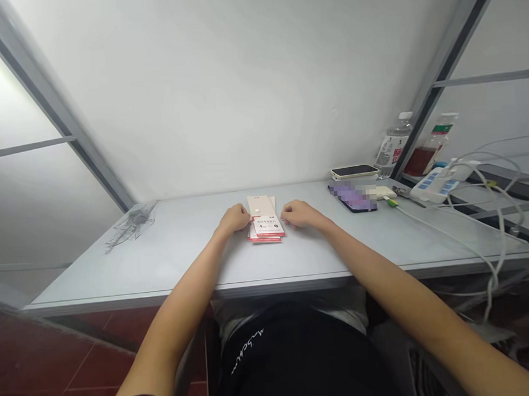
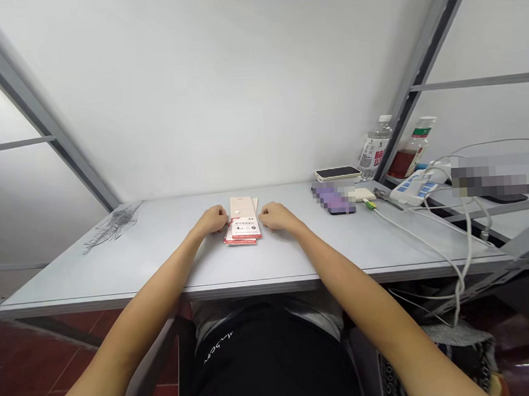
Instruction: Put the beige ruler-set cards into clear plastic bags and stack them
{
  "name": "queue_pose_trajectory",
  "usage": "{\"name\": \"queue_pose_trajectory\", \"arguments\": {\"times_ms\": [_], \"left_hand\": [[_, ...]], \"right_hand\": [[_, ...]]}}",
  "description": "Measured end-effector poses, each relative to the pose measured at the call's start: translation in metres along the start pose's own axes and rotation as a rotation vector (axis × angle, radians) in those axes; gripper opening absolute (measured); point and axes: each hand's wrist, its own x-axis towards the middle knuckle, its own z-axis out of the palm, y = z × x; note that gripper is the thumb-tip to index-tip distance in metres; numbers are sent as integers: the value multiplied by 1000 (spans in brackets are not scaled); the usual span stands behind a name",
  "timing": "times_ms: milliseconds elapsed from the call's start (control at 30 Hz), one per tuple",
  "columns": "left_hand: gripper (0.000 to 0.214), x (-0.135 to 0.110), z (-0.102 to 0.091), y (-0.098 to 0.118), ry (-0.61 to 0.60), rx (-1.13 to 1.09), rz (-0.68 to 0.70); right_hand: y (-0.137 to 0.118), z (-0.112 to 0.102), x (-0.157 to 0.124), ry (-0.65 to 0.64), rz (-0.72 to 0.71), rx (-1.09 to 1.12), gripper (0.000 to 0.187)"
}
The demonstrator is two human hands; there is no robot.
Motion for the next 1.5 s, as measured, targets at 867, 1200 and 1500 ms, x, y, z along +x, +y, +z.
{"name": "queue_pose_trajectory", "arguments": {"times_ms": [867,1200,1500], "left_hand": [[28,-1,1,1,23,-41,24],[58,-6,-3,8,42,-98,90],[57,-21,-7,20,-228,-259,276]], "right_hand": [[4,2,4,5,-45,5,10],[5,3,4,16,-76,9,34],[-2,0,-3,8,-161,72,39]]}}
